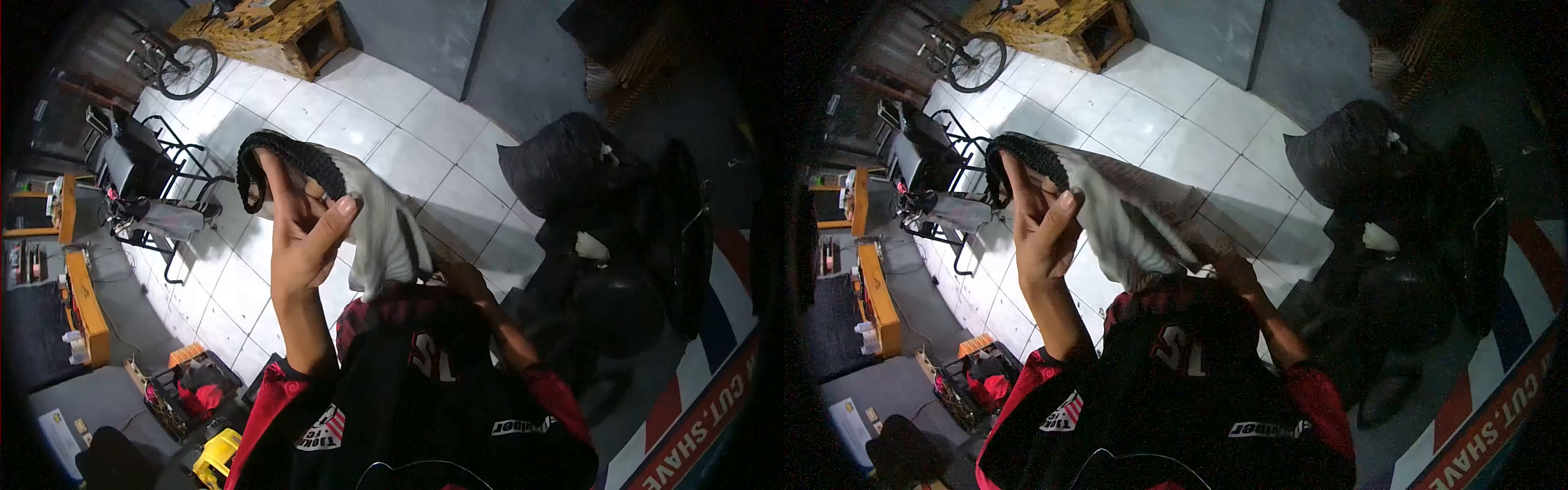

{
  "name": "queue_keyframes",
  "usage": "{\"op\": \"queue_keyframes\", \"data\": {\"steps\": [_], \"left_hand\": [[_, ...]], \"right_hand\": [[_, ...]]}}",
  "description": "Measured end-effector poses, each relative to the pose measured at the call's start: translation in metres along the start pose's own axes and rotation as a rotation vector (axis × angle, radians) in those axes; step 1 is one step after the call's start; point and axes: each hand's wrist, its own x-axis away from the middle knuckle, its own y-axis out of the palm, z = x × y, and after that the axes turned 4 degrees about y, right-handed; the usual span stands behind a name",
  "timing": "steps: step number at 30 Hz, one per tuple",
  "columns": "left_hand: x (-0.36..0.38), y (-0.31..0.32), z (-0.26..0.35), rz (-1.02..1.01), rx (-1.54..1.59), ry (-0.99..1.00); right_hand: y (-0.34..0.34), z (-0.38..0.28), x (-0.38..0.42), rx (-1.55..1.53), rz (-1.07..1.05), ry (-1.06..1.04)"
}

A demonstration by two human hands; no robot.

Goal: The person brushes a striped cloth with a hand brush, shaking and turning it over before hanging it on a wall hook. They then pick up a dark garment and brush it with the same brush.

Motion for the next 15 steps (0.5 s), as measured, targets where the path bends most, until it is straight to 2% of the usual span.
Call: {"op": "queue_keyframes", "data": {"steps": [2, 4, 7, 10, 11, 13, 15], "left_hand": [[-0.002, 0.009, -0.002, 0.068, -0.055, -0.011], [-0.003, 0.009, -0.009, 0.064, -0.141, -0.02], [-0.005, 0.017, -0.013, 0.059, -0.37, -0.028], [-0.01, 0.027, -0.022, 0.126, -0.51, 0.027], [-0.01, 0.03, -0.024, 0.135, -0.554, 0.032], [-0.01, 0.034, -0.023, 0.144, -0.45, 0.029], [-0.01, 0.024, -0.021, 0.137, -0.438, 0.029]], "right_hand": [[-0.009, -0.002, 0.005, -0.173, 0.084, 0.129], [-0.031, -0.012, 0.001, -0.501, 0.376, 0.22], [-0.11, -0.068, 0.025, -0.889, 0.6, 0.111], [-0.158, -0.123, 0.052, -1.19, 0.669, -0.106], [-0.152, -0.123, 0.053, -1.115, 0.609, -0.113], [-0.15, -0.133, 0.051, -0.989, 0.589, -0.208], [-0.126, -0.124, 0.04, -0.942, 0.588, -0.124]]}}
